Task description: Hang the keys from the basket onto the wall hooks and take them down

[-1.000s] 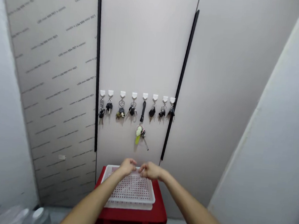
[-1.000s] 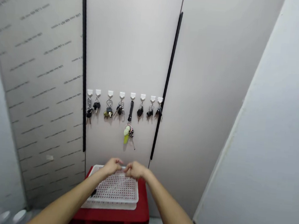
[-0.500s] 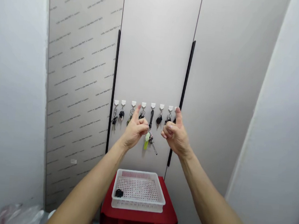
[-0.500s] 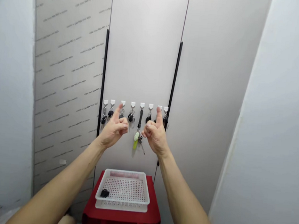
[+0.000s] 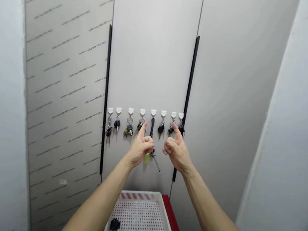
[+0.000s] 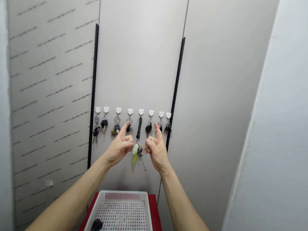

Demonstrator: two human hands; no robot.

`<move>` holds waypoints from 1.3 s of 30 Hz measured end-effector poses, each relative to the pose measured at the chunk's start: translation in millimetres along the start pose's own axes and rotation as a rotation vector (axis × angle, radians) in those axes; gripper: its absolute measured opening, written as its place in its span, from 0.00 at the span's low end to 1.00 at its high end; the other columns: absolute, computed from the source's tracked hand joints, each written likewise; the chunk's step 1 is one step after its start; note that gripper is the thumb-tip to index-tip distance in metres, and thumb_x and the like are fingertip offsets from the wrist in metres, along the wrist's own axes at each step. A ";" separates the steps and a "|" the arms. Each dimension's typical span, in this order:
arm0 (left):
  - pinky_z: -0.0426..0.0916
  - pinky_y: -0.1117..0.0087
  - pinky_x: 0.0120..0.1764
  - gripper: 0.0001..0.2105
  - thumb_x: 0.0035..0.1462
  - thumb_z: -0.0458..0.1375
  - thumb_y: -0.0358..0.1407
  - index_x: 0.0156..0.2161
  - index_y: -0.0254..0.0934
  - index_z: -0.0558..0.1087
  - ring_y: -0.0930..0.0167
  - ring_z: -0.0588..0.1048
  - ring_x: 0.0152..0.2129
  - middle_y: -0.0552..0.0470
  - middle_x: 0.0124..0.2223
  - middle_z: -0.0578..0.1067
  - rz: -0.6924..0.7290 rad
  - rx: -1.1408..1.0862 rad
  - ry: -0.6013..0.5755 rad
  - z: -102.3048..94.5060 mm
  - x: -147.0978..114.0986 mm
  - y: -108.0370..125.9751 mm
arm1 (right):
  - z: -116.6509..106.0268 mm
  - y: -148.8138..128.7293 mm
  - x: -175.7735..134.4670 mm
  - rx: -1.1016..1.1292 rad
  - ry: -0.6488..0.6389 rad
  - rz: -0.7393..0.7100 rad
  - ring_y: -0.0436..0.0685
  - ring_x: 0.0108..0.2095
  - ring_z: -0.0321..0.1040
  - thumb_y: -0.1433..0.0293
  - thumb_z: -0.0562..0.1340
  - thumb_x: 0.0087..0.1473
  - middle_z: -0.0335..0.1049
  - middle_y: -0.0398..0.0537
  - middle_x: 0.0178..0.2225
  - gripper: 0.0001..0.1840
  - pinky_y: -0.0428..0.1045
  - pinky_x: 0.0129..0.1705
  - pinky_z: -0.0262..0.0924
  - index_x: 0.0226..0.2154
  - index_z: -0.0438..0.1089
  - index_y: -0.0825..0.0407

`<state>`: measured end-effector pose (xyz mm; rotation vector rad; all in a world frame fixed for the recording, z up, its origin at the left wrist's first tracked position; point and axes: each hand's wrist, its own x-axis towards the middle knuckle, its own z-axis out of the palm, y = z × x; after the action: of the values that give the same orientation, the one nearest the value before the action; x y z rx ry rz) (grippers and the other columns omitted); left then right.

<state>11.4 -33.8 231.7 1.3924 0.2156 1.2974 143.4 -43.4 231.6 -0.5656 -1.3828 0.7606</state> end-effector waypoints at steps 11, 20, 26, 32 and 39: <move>0.57 0.71 0.38 0.27 0.34 0.52 0.27 0.45 0.31 0.56 0.68 0.62 0.39 0.41 0.45 0.60 -0.077 0.773 0.393 3.3 99.2 -58.9 | -102.5 38.9 102.1 -1.224 0.461 0.142 0.54 0.29 0.60 0.60 0.52 0.36 0.64 0.48 0.27 0.17 0.47 0.27 0.51 0.29 0.64 0.52; 0.60 0.69 0.32 0.09 0.36 0.52 0.31 0.29 0.31 0.66 0.68 0.68 0.29 0.45 0.30 0.70 -0.137 0.689 0.477 31.9 150.8 -92.8 | -114.6 41.2 103.7 -1.149 0.503 0.037 0.51 0.26 0.60 0.67 0.48 0.40 0.66 0.47 0.25 0.11 0.45 0.27 0.52 0.25 0.62 0.53; 0.60 0.77 0.23 0.08 0.40 0.48 0.32 0.29 0.34 0.65 0.77 0.68 0.22 0.53 0.29 0.70 0.009 0.416 0.350 34.4 166.1 -56.1 | -119.0 -2.2 131.0 -0.991 0.523 -0.139 0.49 0.23 0.58 0.66 0.50 0.38 0.64 0.45 0.22 0.12 0.45 0.26 0.52 0.24 0.63 0.55; 0.56 0.79 0.21 0.03 0.34 0.55 0.27 0.19 0.32 0.64 0.80 0.63 0.17 0.57 0.18 0.65 -0.088 0.438 0.196 24.9 153.1 -63.4 | -97.8 21.7 119.3 -0.779 0.148 -0.032 0.46 0.21 0.56 0.68 0.52 0.37 0.61 0.41 0.19 0.09 0.43 0.25 0.52 0.21 0.63 0.56; 0.55 0.79 0.19 0.03 0.41 0.50 0.24 0.20 0.31 0.60 0.82 0.61 0.12 0.58 0.16 0.63 -0.080 0.213 0.103 42.3 156.5 -61.9 | -85.1 29.5 117.0 -0.571 0.321 -0.046 0.45 0.20 0.55 0.65 0.52 0.37 0.59 0.41 0.21 0.11 0.43 0.21 0.53 0.24 0.60 0.56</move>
<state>134.3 78.3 281.3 1.4809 0.4871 1.3095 225.8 71.2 275.3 -1.0477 -1.2983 0.2093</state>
